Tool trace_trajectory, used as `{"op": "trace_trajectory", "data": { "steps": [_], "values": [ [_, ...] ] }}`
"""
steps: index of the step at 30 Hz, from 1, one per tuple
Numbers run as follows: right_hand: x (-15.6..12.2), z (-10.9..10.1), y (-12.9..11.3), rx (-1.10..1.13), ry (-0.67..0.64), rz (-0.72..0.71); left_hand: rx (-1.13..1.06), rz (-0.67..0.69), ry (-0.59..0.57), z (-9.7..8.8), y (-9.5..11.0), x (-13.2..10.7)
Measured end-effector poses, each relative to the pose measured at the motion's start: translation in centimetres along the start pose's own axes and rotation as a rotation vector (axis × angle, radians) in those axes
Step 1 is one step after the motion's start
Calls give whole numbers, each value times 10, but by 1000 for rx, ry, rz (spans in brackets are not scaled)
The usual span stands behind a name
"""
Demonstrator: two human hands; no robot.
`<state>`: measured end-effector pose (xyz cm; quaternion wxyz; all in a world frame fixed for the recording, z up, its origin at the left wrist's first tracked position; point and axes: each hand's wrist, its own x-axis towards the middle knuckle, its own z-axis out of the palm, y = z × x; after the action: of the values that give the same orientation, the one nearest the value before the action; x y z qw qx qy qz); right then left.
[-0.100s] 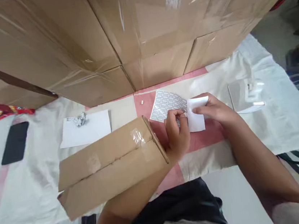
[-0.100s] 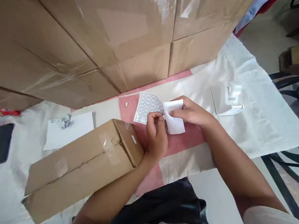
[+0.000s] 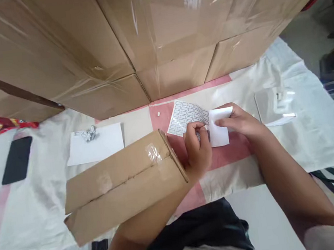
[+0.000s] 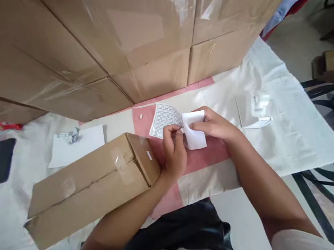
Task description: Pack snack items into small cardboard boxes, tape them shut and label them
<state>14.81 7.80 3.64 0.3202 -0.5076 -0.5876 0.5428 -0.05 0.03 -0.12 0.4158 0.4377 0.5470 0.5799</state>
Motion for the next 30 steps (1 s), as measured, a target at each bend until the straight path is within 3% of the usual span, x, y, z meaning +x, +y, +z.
{"op": "trace_trajectory", "data": {
  "steps": [4,6,12,17,22,25,27,30],
  "values": [
    [3,-6,-5,-19,-110,24,-8,-4,26,1,-1,0],
    [6,-11,-5,-52,-93,30,-15,2,38,1,-1,0],
    [22,-29,9,-157,157,48,-123,-6,16,3,-1,0],
    [28,-23,6,-312,571,-235,-99,7,0,2,2,1],
    [18,-6,-6,-367,557,-452,-241,13,-223,0,7,-2],
    [14,1,-6,-355,597,-491,-195,60,-400,-2,17,-11],
    [12,3,-7,-376,642,-525,-138,167,-521,-8,28,-21],
    [4,5,-14,-432,566,-640,58,529,-637,-26,45,-41]
  ]
}}
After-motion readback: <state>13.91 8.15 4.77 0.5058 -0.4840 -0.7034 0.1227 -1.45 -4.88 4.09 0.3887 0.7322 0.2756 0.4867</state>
